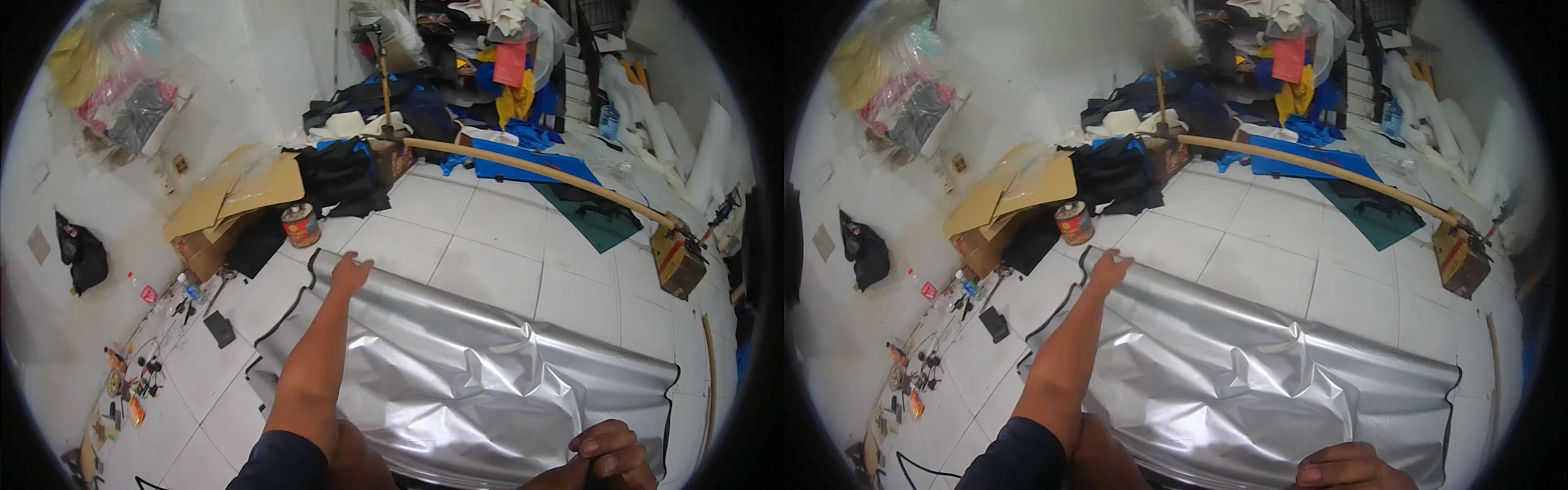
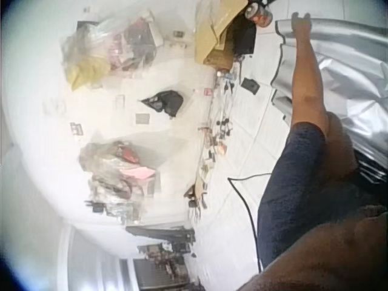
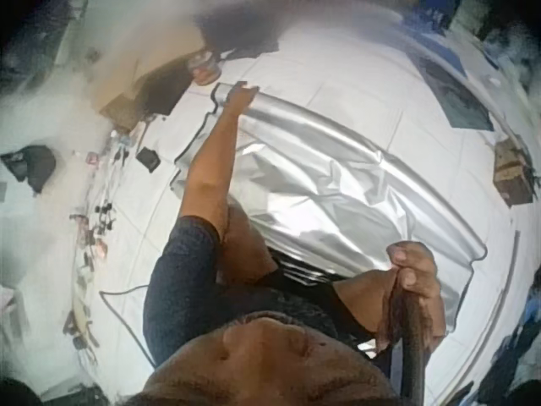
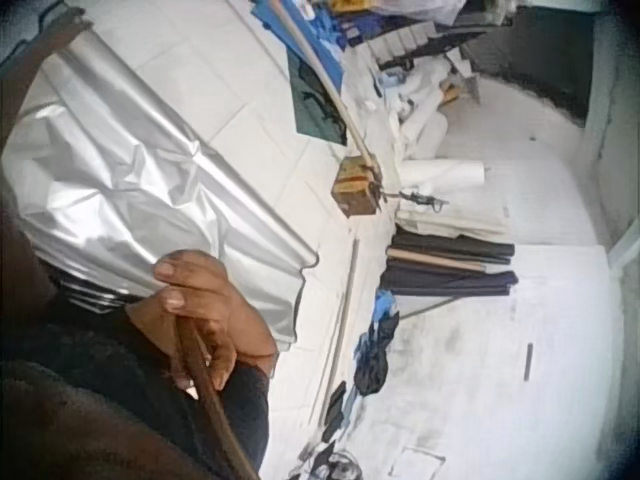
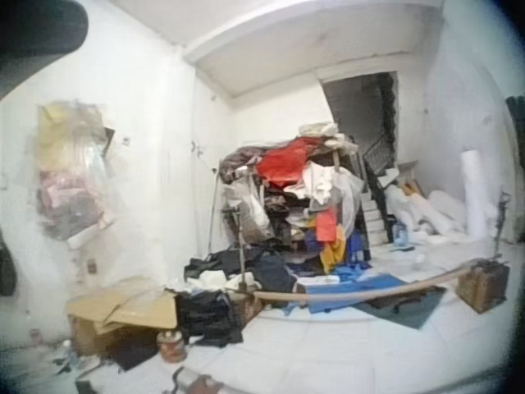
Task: The person holds, smooths, and positions a silver fabric sheet on the floor by hand.
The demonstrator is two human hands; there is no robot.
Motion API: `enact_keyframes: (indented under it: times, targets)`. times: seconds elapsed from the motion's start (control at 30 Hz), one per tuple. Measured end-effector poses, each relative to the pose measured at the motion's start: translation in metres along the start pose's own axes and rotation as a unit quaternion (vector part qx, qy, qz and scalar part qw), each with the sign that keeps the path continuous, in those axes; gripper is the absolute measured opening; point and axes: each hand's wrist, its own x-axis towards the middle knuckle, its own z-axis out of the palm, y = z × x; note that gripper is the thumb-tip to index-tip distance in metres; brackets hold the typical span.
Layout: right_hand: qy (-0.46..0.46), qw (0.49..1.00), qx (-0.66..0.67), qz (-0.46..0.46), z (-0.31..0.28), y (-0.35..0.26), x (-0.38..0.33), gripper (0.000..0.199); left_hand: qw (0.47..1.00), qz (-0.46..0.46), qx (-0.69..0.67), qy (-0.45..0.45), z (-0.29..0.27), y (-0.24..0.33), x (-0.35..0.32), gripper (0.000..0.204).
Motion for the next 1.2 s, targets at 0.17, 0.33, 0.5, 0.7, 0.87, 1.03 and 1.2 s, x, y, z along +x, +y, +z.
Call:
enact_keyframes:
  times: [0.17, 0.33, 0.5, 0.7, 0.87, 1.03, 1.2]
  targets:
    - [-0.016, 0.999, -0.007, 0.029, 0.005, -0.002, 0.012, 0.057, 0.99, 0.013, -0.114, 0.085, -0.05, -0.026, 0.031, 0.072]
    - [0.034, 0.998, 0.0, 0.049, 0.016, 0.001, 0.017, 0.056, 0.993, 0.038, 0.108, 0.007, -0.048, -0.073, -0.013, 0.067]
    - [0.001, 1.0, -0.004, -0.001, 0.008, 0.026, 0.0, 0.064, 0.979, 0.059, 0.182, -0.067, 0.001, -0.183, -0.11, 0.069]
    - [-0.065, 0.998, 0.008, -0.007, 0.004, 0.039, -0.003, 0.069, 0.953, 0.069, 0.232, -0.185, 0.061, -0.144, -0.225, 0.088]
    - [-0.057, 0.997, 0.043, 0.011, 0.027, 0.055, 0.005, 0.068, 0.965, 0.072, 0.217, -0.128, 0.075, -0.172, -0.238, 0.086]
    - [-0.104, 0.992, 0.072, -0.023, 0.016, 0.059, 0.011, 0.063, 0.973, 0.083, 0.198, -0.082, 0.085, -0.187, -0.251, 0.084]
    - [-0.146, 0.986, 0.023, 0.072, 0.014, 0.053, 0.013, 0.064, 0.971, 0.101, 0.21, -0.058, 0.084, -0.195, -0.257, 0.083]
